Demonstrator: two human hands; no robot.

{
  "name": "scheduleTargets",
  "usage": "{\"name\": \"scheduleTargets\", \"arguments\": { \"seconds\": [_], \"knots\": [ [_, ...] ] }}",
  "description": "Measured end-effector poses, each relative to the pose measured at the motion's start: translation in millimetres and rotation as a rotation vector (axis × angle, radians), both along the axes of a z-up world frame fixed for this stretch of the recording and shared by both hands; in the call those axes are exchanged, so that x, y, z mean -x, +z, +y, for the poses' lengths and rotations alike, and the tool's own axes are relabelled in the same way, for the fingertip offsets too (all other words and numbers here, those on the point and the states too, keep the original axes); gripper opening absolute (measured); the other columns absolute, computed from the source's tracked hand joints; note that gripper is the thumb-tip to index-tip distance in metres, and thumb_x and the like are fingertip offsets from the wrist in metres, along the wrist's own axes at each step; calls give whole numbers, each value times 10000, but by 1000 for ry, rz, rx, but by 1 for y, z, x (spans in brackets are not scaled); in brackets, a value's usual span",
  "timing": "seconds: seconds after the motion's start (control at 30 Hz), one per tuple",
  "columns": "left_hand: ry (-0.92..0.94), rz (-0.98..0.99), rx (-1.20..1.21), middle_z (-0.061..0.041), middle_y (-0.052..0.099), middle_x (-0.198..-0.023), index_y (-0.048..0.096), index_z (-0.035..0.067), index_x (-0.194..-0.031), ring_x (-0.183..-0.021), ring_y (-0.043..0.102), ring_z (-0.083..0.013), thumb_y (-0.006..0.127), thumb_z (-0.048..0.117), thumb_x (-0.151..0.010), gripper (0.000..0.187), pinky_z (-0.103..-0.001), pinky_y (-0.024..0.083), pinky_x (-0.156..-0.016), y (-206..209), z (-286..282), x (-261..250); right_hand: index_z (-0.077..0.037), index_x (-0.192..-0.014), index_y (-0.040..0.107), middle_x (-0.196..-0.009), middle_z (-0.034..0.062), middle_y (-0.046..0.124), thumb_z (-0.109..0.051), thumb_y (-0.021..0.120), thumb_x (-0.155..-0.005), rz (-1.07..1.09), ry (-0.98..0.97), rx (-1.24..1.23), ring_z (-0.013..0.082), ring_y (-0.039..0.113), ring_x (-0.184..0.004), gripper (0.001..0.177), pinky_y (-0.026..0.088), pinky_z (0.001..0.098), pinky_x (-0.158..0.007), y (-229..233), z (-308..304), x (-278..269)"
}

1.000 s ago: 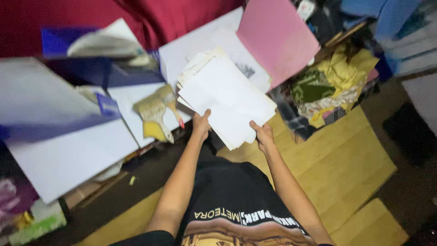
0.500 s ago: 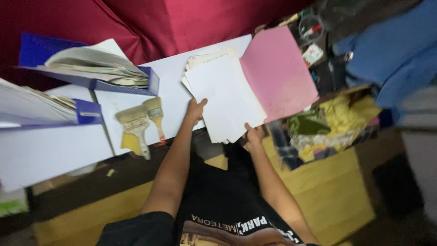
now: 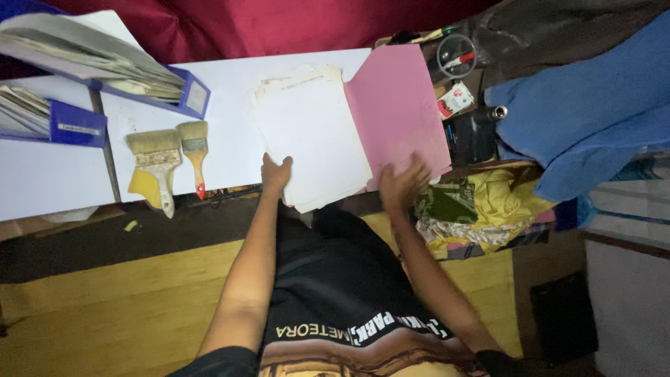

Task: The person uses a paintbrush to dust off sheets of paper and a notebook on a cluttered table. They then sort the papers and notebooks into blue plastic baskets, stacking them neatly.

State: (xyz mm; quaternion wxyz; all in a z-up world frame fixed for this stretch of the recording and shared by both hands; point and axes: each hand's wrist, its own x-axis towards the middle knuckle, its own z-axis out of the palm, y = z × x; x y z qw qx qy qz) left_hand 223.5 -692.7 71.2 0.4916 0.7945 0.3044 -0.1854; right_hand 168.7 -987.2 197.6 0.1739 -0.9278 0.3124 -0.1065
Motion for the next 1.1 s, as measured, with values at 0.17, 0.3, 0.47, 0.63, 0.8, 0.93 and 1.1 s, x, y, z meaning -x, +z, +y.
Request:
{"name": "scheduleTargets", "arguments": {
  "seconds": [0.17, 0.3, 0.47, 0.63, 0.8, 0.93, 1.1],
  "knots": [
    [-19, -103, -78, -359, 525, -1387, 322, -59, -1535, -1284, 544, -466, 738, 395, -843, 926, -460, 457, -1108, -33, 1, 4, 76, -1585, 167, -1578, 367, 245, -41, 678, -801, -95, 312, -83, 510, 564, -1213, 943, 530, 495, -966, 59, -44, -73],
    [-16, -37, 24, -351, 463, -1426, 280, -34, -1561, -1299, 506, -449, 721, 378, -846, 935, -472, 449, -1088, -32, 7, -3, 120, -1385, 410, -1251, 371, 545, -135, 730, -817, 74, 302, 147, 487, 678, -909, 700, 552, 533, -803, 70, -56, -106],
    [6, -10, 128, -287, 480, -1462, 302, 41, -1579, -1325, 525, -394, 689, 365, -873, 867, -456, 461, -1083, -10, 15, -3, -44, -834, 756, -760, 199, 721, -197, 740, -821, 74, 421, 276, 424, 701, -710, 155, 563, 531, -677, 94, -47, -111],
    [86, 5, 165, -244, 504, -1465, 365, 110, -1563, -1325, 535, -356, 676, 358, -886, 785, -425, 463, -1065, 10, 17, 2, -25, -815, 743, -777, 149, 744, -224, 790, -796, 224, 634, -111, 294, 737, -706, 205, 598, 424, -699, 96, 19, -125],
    [286, 25, 371, -238, 543, -1462, 356, 35, -1541, -1301, 582, -329, 594, 430, -929, 766, -405, 487, -1062, 20, 20, 4, -55, -1066, 766, -903, 138, 780, -266, 787, -777, 346, 790, -542, 251, 750, -831, 359, 585, 353, -787, 38, 75, -125],
    [260, 16, 241, -262, 505, -1478, 399, 1, -1527, -1330, 535, -355, 552, 484, -969, 753, -414, 442, -1091, 15, 19, 2, -44, -1389, 604, -1269, 252, 685, -298, 676, -942, 200, 683, -335, 358, 649, -1194, 519, 509, 406, -1047, -4, 42, -114],
    [156, -96, 89, -309, 514, -1470, 459, -33, -1494, -1387, 489, -405, 616, 517, -962, 781, -442, 399, -1152, 3, 0, 11, -147, -1629, 203, -1575, 376, 220, -484, 741, -896, 463, 736, -166, 540, 298, -1407, 970, 331, 596, -1101, -42, 39, -80]
  ]
}}
